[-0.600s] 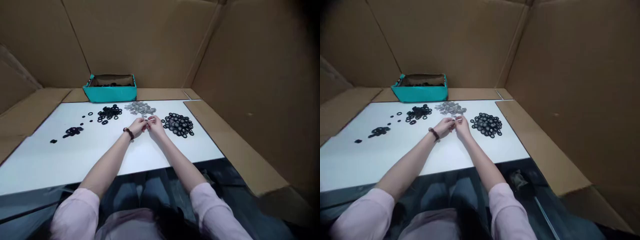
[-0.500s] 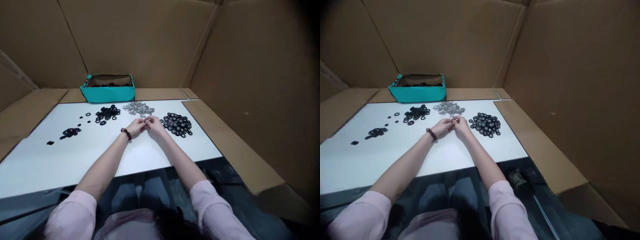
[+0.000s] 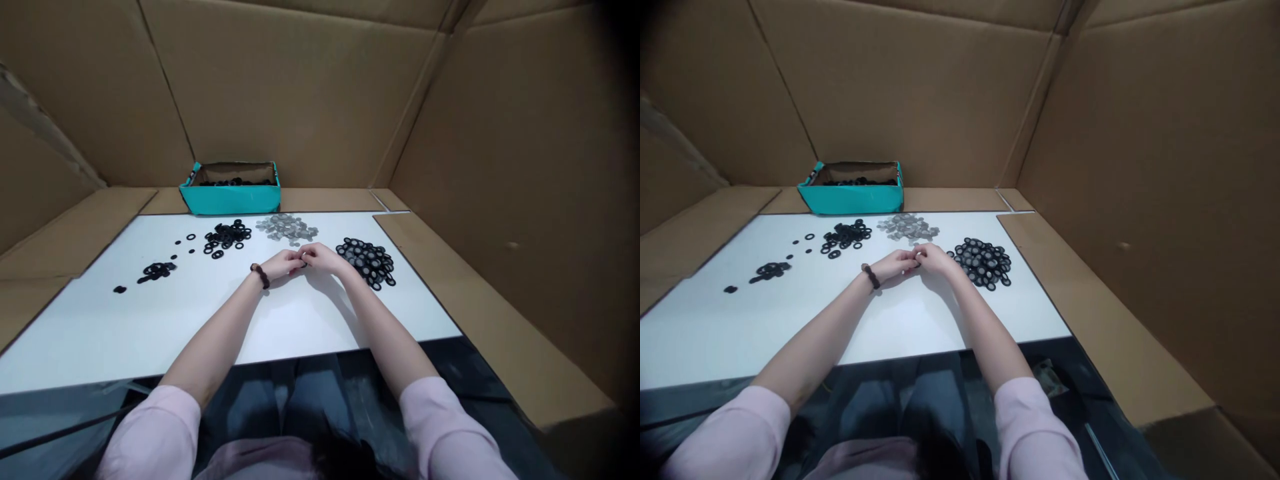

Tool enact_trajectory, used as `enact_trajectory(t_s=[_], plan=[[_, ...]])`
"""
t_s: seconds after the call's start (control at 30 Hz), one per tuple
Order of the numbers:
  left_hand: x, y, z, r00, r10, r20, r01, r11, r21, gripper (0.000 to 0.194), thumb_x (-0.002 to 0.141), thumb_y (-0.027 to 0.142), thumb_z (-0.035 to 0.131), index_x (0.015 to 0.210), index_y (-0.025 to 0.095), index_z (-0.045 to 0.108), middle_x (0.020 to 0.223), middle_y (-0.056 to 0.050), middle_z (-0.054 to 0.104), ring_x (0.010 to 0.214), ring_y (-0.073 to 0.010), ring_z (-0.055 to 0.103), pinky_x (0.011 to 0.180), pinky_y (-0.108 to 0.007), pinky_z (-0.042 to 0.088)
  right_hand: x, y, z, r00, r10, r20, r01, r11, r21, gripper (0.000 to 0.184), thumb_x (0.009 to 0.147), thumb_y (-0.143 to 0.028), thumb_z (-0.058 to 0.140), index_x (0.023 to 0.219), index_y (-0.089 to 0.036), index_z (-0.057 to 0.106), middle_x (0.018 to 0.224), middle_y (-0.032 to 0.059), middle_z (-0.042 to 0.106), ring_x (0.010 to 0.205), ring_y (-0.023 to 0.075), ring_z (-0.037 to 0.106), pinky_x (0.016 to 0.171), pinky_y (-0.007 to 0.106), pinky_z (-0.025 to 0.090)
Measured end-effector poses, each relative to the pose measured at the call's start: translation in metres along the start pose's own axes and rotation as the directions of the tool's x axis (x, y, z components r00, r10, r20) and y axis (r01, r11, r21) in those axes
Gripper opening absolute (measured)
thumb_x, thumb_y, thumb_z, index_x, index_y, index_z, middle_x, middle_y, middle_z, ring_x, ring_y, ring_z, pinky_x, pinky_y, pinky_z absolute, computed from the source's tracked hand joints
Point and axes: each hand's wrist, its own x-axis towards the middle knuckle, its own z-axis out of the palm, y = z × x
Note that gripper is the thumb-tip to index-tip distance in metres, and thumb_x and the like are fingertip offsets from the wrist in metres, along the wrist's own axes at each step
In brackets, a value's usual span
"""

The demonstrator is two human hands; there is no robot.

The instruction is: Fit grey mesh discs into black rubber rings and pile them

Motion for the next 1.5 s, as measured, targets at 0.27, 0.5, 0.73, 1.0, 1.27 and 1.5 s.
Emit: enact_trajectory(t_s=[0.27, 0.5, 0.73, 1.0, 1.27, 1.5], plan=[[-0.03, 0.02, -0.058, 0.739, 0.081, -0.669, 0.443, 0.689, 0.573, 0.015, 0.081, 0.022, 0.046, 0.075, 0.017, 0.059, 0.08, -0.01, 0.065, 0.077, -0.0224, 0.058, 0.069, -0.033, 0.042, -0.055, 0.041, -0.059, 0.777, 0.009, -0.63, -0.145, 0.976, -0.165, 0.018, 0.072, -0.029, 0.048, 0.075, -0.016, 0.061, 0.074, 0.0081, 0.066, 0.069, 0.0186, 0.058, 0.069, 0.031, 0.045], [-0.059, 0.005, -0.106, 0.531, 0.074, -0.844, 0.731, 0.463, 0.501, 0.025, 0.084, 0.025, 0.049, 0.1, 0.008, 0.058, 0.105, -0.025, 0.062, 0.102, -0.0356, 0.057, 0.075, -0.042, 0.044, -0.076, 0.085, -0.073, 0.748, 0.026, -0.663, -0.396, 0.819, -0.415, 0.017, 0.076, -0.022, 0.044, 0.079, -0.016, 0.059, 0.078, 0.0108, 0.06, 0.074, 0.0218, 0.055, 0.071, 0.035, 0.042], [-0.053, 0.004, -0.109, 0.497, 0.093, -0.863, 0.728, 0.497, 0.473, 0.019, 0.079, 0.023, 0.052, 0.091, 0.014, 0.063, 0.106, -0.02, 0.063, 0.104, -0.0336, 0.058, 0.08, -0.043, 0.047, -0.065, 0.064, -0.065, 0.671, -0.03, -0.741, -0.399, 0.827, -0.396, 0.016, 0.076, -0.022, 0.047, 0.078, -0.015, 0.061, 0.086, 0.0131, 0.055, 0.085, 0.0247, 0.053, 0.078, 0.037, 0.042], [-0.028, 0.018, -0.049, 0.779, -0.08, -0.621, 0.307, 0.913, 0.268, 0.013, 0.069, 0.027, 0.064, 0.07, 0.016, 0.058, 0.064, -0.004, 0.066, 0.065, -0.0165, 0.062, 0.063, -0.026, 0.047, -0.003, 0.015, 0.015, 0.962, 0.159, -0.224, -0.081, 0.943, 0.322, 0.021, 0.072, -0.039, 0.054, 0.075, -0.018, 0.055, 0.062, 0.0032, 0.061, 0.049, 0.0128, 0.049, 0.051, 0.027, 0.039], [0.001, 0.012, -0.04, 0.858, 0.001, -0.513, 0.234, 0.889, 0.393, 0.016, 0.074, 0.029, 0.059, 0.066, 0.016, 0.061, 0.067, -0.006, 0.068, 0.068, -0.0166, 0.062, 0.064, -0.026, 0.045, 0.017, 0.028, 0.043, 0.898, 0.256, -0.357, -0.027, 0.843, 0.538, 0.017, 0.069, -0.033, 0.053, 0.061, -0.02, 0.045, 0.042, -0.0061, 0.042, 0.039, 0.0075, 0.036, 0.04, 0.021, 0.027], [0.035, 0.013, -0.037, 0.746, 0.118, -0.655, 0.519, 0.512, 0.684, 0.025, 0.083, 0.025, 0.048, 0.091, 0.012, 0.067, 0.104, -0.02, 0.064, 0.101, -0.0295, 0.06, 0.079, -0.035, 0.046, 0.014, 0.028, 0.044, 0.827, 0.273, -0.492, 0.036, 0.847, 0.53, 0.015, 0.073, -0.033, 0.048, 0.065, -0.021, 0.043, 0.047, -0.0063, 0.042, 0.043, 0.0085, 0.039, 0.044, 0.021, 0.03]])
